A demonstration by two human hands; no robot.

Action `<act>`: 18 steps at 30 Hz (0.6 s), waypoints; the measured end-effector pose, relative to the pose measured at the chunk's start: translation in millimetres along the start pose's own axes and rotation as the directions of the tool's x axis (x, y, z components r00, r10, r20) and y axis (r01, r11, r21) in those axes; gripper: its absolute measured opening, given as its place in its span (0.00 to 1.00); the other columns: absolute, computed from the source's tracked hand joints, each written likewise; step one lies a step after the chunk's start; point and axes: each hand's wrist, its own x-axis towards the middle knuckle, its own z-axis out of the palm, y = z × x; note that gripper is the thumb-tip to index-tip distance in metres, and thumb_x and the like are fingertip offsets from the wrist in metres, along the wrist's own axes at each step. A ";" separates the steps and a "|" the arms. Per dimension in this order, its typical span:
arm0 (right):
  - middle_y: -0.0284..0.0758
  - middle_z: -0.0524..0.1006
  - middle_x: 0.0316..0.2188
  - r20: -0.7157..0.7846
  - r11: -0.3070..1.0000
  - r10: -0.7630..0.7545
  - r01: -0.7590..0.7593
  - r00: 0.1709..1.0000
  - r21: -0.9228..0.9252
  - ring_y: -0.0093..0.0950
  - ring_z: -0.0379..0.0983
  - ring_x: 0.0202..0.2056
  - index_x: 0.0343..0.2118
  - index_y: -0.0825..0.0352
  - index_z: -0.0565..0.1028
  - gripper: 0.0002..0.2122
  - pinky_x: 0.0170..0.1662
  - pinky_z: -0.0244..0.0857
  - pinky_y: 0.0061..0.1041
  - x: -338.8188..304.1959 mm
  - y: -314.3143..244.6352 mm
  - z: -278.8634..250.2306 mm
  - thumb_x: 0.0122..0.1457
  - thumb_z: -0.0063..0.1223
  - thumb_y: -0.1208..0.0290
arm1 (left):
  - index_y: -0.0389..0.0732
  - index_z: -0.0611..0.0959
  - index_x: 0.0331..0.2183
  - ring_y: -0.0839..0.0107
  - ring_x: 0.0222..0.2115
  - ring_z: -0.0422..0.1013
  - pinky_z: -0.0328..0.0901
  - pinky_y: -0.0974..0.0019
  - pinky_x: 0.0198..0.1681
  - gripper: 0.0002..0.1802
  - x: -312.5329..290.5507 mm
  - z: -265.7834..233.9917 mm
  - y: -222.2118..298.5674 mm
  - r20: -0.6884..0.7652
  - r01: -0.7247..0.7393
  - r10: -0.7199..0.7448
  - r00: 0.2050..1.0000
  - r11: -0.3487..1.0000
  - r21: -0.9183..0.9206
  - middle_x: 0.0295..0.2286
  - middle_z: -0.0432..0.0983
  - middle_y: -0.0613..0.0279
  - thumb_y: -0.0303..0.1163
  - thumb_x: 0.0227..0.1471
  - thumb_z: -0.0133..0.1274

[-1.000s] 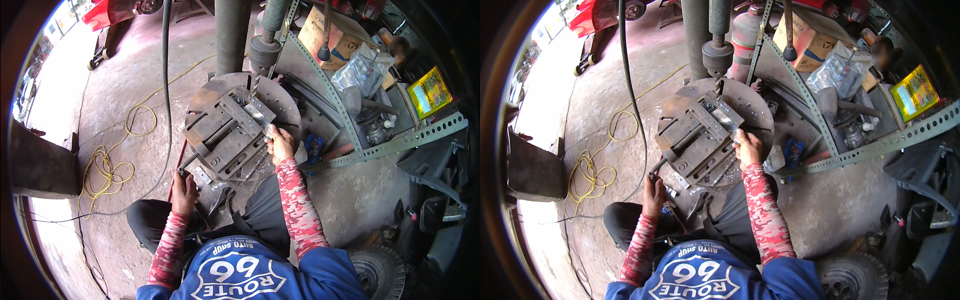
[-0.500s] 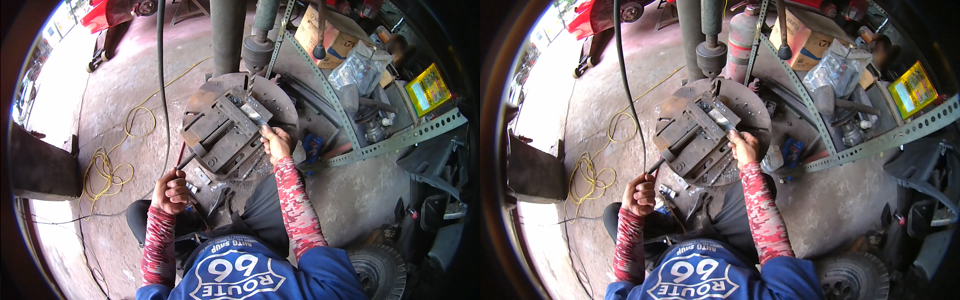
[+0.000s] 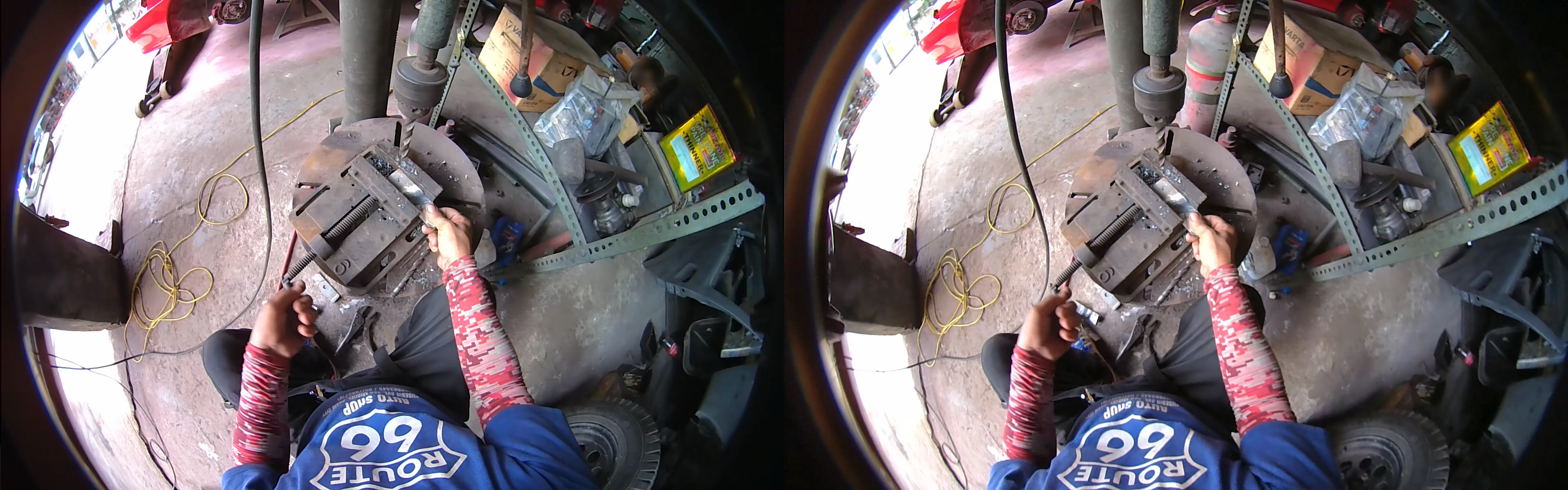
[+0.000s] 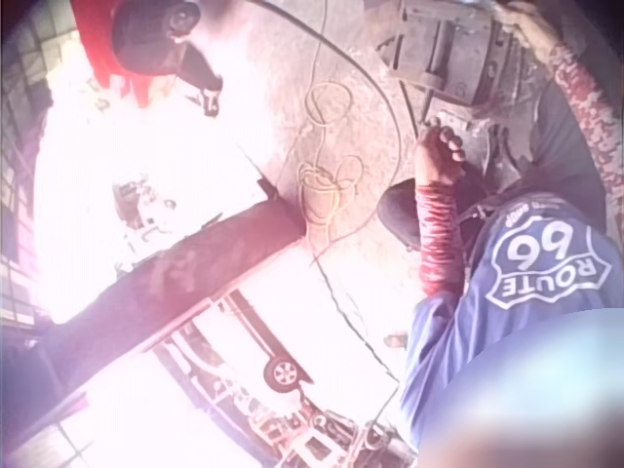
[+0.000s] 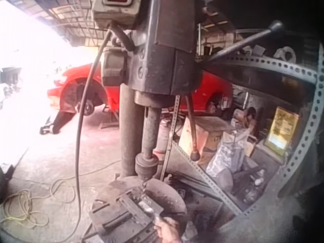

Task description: The person secures a small metal piece in a drill press vise, drills a hole, and then uses pliers to remove the piece. The person repeats this process with another metal piece.

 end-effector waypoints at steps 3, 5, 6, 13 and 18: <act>0.31 0.74 0.19 -0.013 1.000 0.005 -0.005 1.000 0.002 0.14 0.61 0.13 0.29 0.66 0.76 0.12 0.14 0.52 0.16 -0.5 0.9 0.3 0.62 0.64 0.63 | 0.44 0.71 0.43 0.76 0.17 0.64 0.61 0.69 0.18 0.08 7.8 -7.1 -27.3 0.027 -0.340 0.364 0.931 0.837 0.428 0.20 0.67 0.68 0.35 0.65 0.46; 0.31 0.74 0.20 -0.029 1.000 0.008 -0.009 1.000 -0.008 0.14 0.61 0.13 0.30 0.67 0.76 0.12 0.15 0.52 0.16 -1.1 1.1 0.4 0.62 0.64 0.63 | 0.42 0.71 0.43 0.75 0.16 0.63 0.61 0.69 0.18 0.08 18.9 -11.1 -37.1 0.033 -0.436 0.486 0.873 0.748 0.501 0.19 0.66 0.68 0.34 0.65 0.46; 0.31 0.75 0.20 -0.031 1.000 0.007 -0.008 1.000 -0.021 0.14 0.61 0.13 0.32 0.67 0.77 0.12 0.15 0.53 0.16 -1.3 1.3 0.5 0.62 0.63 0.63 | 0.41 0.71 0.43 0.75 0.15 0.63 0.61 0.69 0.18 0.08 23.4 -13.9 -40.2 0.016 -0.461 0.539 0.842 0.704 0.541 0.19 0.66 0.68 0.34 0.65 0.46; 0.30 0.74 0.19 -0.039 1.000 -0.016 0.016 0.999 -0.010 0.13 0.60 0.12 0.30 0.67 0.77 0.12 0.14 0.51 0.15 0.1 5.0 0.4 0.61 0.65 0.63 | 0.32 0.76 0.36 0.64 0.22 0.69 0.65 0.59 0.29 0.09 58.6 -24.9 -61.1 0.124 -0.507 0.914 0.386 0.098 0.856 0.22 0.72 0.55 0.26 0.55 0.45; 0.30 0.74 0.19 -0.024 0.999 -0.033 0.032 0.999 -0.022 0.13 0.60 0.12 0.30 0.66 0.76 0.12 0.14 0.51 0.15 -1.3 7.1 -0.6 0.61 0.65 0.63 | 0.31 0.77 0.38 0.49 0.26 0.74 0.68 0.53 0.33 0.12 72.6 -33.7 -52.9 0.270 -0.468 0.943 0.194 -0.153 0.870 0.26 0.76 0.45 0.27 0.55 0.46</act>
